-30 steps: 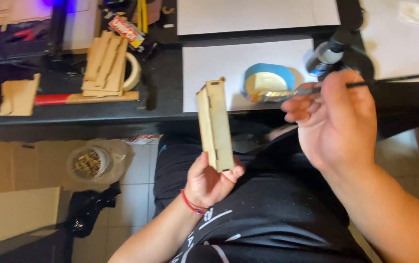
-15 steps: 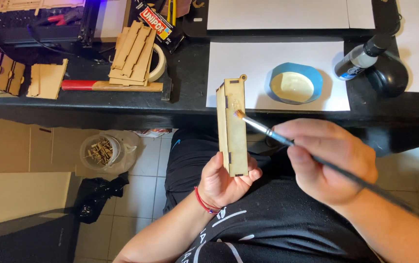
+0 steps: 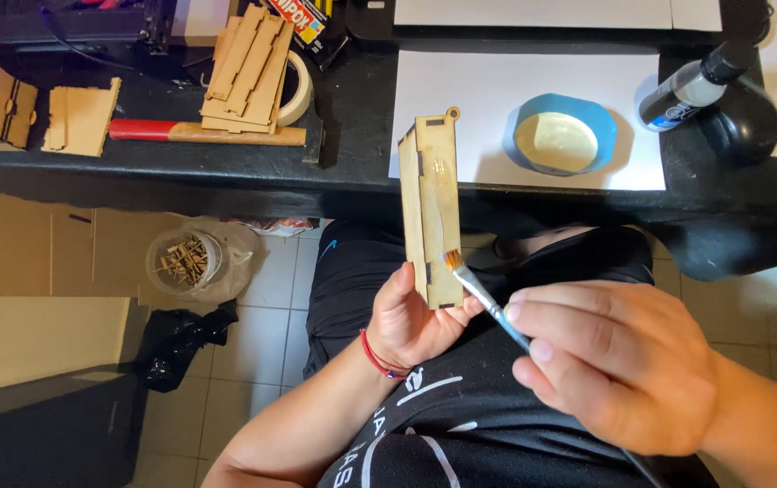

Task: Applying a liquid coating to a small wooden box using a paintbrush at a workstation.

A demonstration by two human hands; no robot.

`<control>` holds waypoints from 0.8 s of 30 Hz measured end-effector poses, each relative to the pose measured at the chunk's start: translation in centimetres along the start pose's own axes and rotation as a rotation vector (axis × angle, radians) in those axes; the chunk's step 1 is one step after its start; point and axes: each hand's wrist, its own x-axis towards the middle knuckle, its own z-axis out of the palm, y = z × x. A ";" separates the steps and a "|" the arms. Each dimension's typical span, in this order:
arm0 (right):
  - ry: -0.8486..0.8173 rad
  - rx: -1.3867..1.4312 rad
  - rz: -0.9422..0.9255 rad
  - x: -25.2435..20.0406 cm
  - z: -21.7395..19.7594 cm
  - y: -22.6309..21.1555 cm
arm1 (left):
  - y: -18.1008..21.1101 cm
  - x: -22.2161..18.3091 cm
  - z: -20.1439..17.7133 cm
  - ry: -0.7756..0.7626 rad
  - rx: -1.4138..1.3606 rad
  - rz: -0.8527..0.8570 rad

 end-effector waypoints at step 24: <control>0.098 0.082 0.241 3.2 -1.4 0.7 | 0.3 -0.1 -0.3 -0.058 -0.004 0.011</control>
